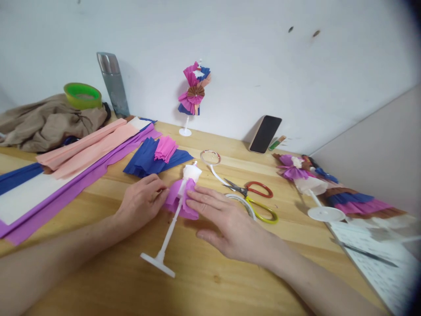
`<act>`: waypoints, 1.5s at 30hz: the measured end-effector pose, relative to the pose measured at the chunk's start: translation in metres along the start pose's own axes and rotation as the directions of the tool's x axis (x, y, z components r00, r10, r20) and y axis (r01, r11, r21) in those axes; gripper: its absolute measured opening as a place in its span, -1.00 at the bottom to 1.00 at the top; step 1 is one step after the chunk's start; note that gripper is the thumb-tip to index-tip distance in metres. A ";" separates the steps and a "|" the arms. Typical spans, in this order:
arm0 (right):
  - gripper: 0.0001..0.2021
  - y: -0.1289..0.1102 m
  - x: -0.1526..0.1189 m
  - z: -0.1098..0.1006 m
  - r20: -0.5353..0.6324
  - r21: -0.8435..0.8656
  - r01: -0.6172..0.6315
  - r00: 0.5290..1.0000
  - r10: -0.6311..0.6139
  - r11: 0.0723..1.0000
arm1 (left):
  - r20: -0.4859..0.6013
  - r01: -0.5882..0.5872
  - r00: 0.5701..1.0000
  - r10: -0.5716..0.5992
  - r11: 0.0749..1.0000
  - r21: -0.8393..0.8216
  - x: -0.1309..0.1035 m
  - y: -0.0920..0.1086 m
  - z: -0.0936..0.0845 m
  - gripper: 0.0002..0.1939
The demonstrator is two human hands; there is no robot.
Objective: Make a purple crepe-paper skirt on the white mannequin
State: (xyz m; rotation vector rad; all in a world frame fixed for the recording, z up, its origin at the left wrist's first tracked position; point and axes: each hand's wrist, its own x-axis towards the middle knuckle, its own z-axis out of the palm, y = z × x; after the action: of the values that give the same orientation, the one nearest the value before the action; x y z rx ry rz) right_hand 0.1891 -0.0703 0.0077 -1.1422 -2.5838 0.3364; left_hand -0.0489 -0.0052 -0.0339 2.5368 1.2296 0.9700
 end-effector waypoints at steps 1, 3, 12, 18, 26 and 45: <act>-0.44 -0.001 0.000 0.000 0.000 -0.008 0.004 1.000 -0.004 1.000 | -0.021 -0.003 1.000 0.003 1.000 -0.022 0.000 0.001 -0.001 -0.80; -0.45 -0.003 0.000 0.000 -0.004 -0.026 0.020 1.000 -0.020 0.999 | -0.031 -0.025 0.999 0.024 0.999 -0.022 -0.001 0.004 -0.004 -0.85; -0.55 -0.004 0.001 0.010 0.016 -0.108 0.068 0.998 -0.067 0.992 | 0.105 -0.006 0.994 -0.006 0.994 0.113 -0.009 0.012 0.007 -0.76; -0.52 -0.003 -0.001 0.020 0.045 -0.172 0.096 0.995 -0.090 0.980 | -0.089 -0.085 0.992 0.089 0.995 0.042 -0.004 0.006 0.010 -0.85; -0.47 -0.003 0.000 0.025 0.018 -0.185 0.114 0.993 -0.113 0.976 | -0.164 -0.035 0.986 0.009 0.987 -0.158 0.005 0.012 0.009 -0.85; -0.71 0.052 -0.012 -0.018 -0.207 -0.258 -0.127 0.976 0.074 0.958 | -0.105 -0.126 0.989 0.104 0.965 -0.231 -0.003 0.013 0.000 -0.59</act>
State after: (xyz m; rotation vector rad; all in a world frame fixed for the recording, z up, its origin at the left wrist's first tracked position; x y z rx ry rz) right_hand 0.2389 -0.0433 0.0054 -1.3285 -2.4544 -0.1083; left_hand -0.0415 -0.0163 -0.0304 2.4206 0.9311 1.1945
